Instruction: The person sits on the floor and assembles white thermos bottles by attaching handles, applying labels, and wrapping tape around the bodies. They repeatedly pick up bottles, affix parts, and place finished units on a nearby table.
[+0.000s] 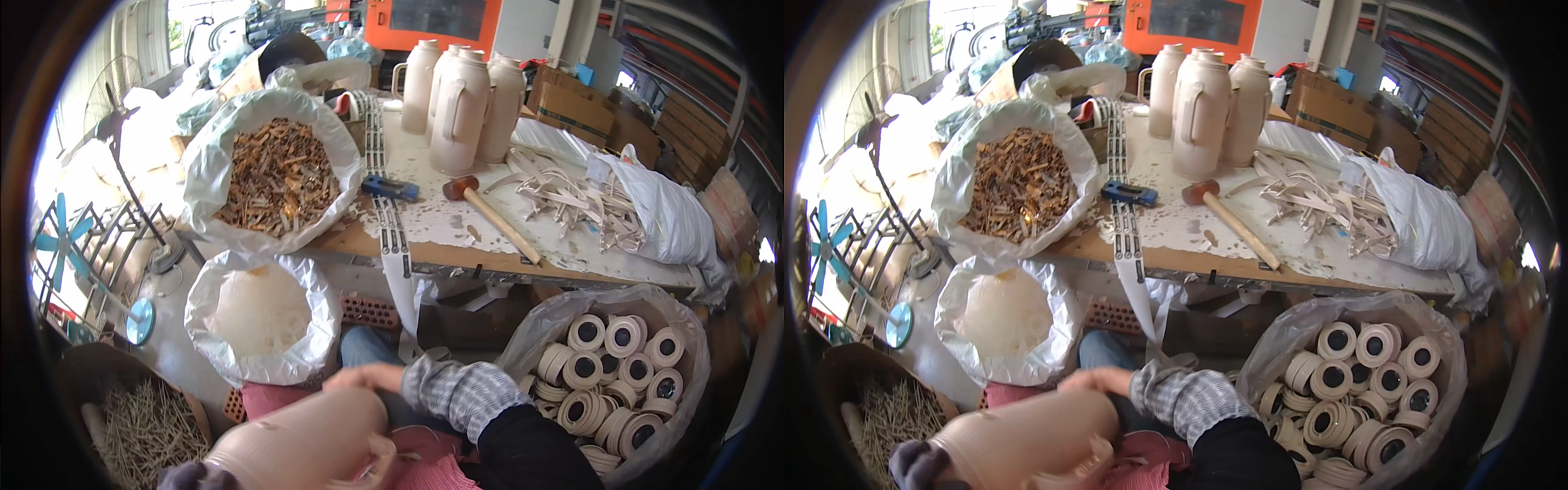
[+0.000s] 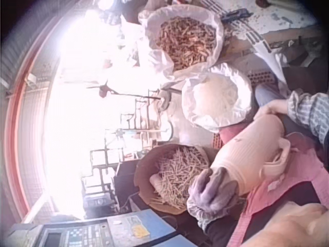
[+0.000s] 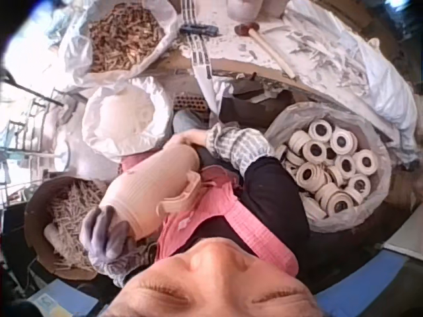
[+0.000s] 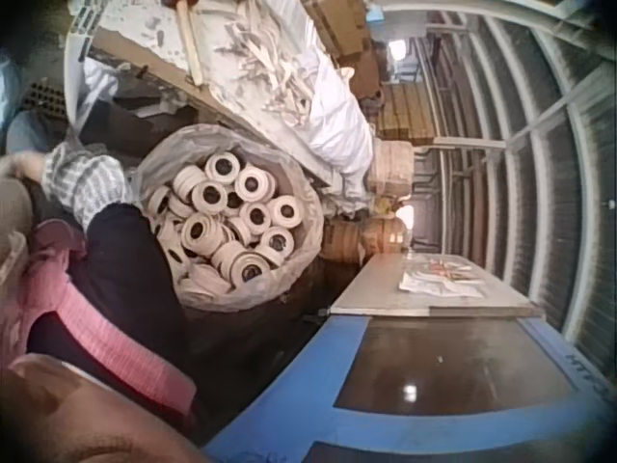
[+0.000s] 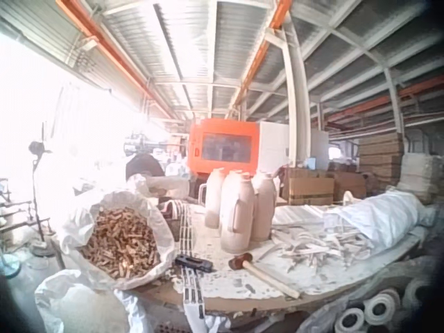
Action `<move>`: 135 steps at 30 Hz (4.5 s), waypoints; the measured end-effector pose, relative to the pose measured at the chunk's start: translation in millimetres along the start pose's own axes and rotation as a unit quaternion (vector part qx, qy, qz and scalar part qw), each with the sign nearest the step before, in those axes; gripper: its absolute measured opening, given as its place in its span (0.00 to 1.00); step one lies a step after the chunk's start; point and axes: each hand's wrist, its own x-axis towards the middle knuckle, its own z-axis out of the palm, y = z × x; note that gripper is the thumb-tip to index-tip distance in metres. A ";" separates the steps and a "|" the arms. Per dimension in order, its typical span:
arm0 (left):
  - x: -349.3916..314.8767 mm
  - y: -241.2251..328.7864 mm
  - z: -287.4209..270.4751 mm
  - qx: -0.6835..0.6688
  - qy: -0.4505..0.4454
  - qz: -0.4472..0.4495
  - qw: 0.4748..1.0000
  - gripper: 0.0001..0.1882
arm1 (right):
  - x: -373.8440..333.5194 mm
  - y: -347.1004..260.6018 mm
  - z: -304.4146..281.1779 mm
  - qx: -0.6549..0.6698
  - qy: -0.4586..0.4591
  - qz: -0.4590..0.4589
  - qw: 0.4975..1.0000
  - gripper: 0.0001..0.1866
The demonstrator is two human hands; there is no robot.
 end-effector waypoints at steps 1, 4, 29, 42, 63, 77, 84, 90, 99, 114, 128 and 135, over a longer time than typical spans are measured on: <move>15.2 -0.5 -3.0 -0.016 -0.041 0.031 0.999 0.12 | 2.4 4.6 3.1 -0.112 0.014 0.025 0.993 0.13; 40.9 -23.1 14.4 -0.090 -0.146 -0.150 0.974 0.13 | -18.1 -11.7 -2.8 -0.291 0.095 -0.038 0.951 0.17; 94.0 2.8 86.0 -0.173 -0.263 -0.005 0.949 0.18 | -474.3 -59.4 -301.1 0.209 0.651 -0.637 0.356 0.11; 177.9 -35.8 187.0 -0.221 0.020 -0.082 0.971 0.37 | -239.9 -159.5 -53.9 -0.242 0.544 -0.535 0.600 0.09; 12.7 -11.3 135.1 -0.514 -0.109 -0.577 0.625 0.15 | -163.1 -52.8 103.4 0.028 0.298 -0.447 0.843 0.16; -30.9 4.7 149.0 -0.524 -0.019 -0.584 0.619 0.05 | -151.1 -62.3 116.9 0.077 0.262 -0.398 0.876 0.18; -51.7 11.1 160.7 -0.656 0.049 -0.577 0.484 0.11 | -139.2 -46.6 119.5 0.163 0.207 -0.323 0.909 0.18; -43.9 30.3 164.3 -0.652 0.053 -0.594 0.467 0.10 | -152.7 -28.1 118.1 0.207 0.222 -0.324 0.896 0.20; -53.5 47.4 174.5 -0.516 0.182 -0.525 0.652 0.08 | -140.9 -25.2 134.1 0.087 0.340 -0.380 0.856 0.20; -31.1 -70.2 99.0 -0.205 0.131 -0.431 0.869 0.23 | -35.8 -181.7 33.1 0.016 0.053 -0.400 0.915 0.12; -57.3 -67.4 171.4 -0.527 -0.171 -0.400 0.730 0.17 | -288.5 -280.6 -265.4 -0.094 0.626 -0.615 0.470 0.14; -43.3 -63.6 179.1 -0.488 -0.185 -0.370 0.769 0.16 | -217.6 -311.6 -347.8 -0.333 0.825 -0.395 0.228 0.23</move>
